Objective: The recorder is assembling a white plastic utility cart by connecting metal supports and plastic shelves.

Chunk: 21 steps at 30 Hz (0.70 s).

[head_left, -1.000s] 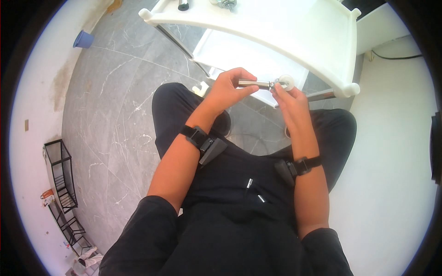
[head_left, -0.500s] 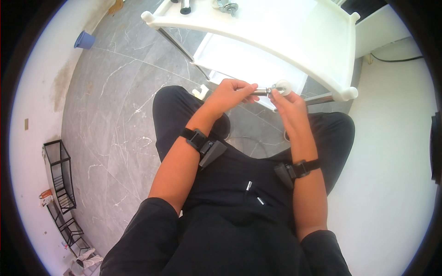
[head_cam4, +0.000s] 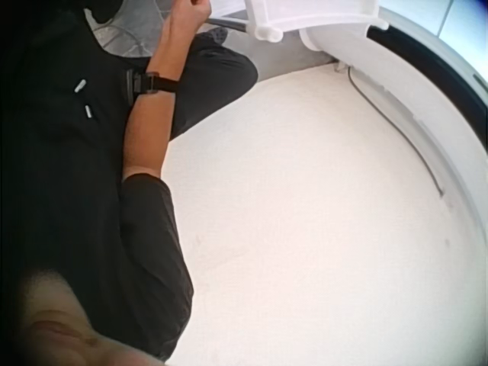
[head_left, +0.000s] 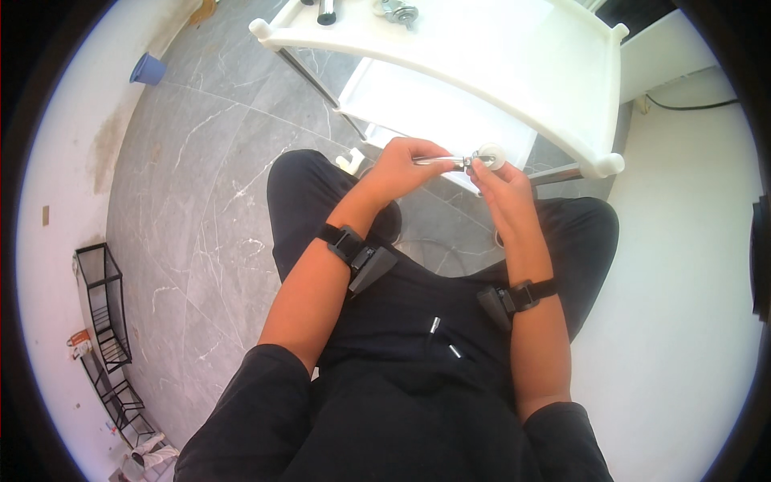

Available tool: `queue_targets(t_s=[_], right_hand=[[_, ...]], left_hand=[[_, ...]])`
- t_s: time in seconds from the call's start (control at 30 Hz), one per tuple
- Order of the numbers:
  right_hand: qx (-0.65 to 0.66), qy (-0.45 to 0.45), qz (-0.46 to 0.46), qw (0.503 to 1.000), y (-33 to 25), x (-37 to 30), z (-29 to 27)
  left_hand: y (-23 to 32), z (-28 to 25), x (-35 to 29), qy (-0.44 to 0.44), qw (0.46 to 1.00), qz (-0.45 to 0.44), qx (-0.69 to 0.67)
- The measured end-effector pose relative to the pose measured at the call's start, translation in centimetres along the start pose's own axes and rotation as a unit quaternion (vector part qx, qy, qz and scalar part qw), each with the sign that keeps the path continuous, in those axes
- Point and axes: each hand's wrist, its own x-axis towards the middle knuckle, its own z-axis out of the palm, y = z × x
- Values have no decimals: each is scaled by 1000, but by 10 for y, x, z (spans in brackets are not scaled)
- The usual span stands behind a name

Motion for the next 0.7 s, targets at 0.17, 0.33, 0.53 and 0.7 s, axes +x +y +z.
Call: queue_targets(t_s=[0.17,0.33,0.53,0.7], right_hand=[[19,5,3,1000,0,0,2],[-26,0,-1,1000,1,0,2],[-20,11,-8,1000,3,1,0],[-34,-5,-12,999,2,1,-1]], left_hand=[[6,4,-5,26,999,40,15],[-6,-2,1,-8,997,-36,-63],[-1,0,-3,17,999,52,1],[-3,-1,0,-55,998,18,-11]])
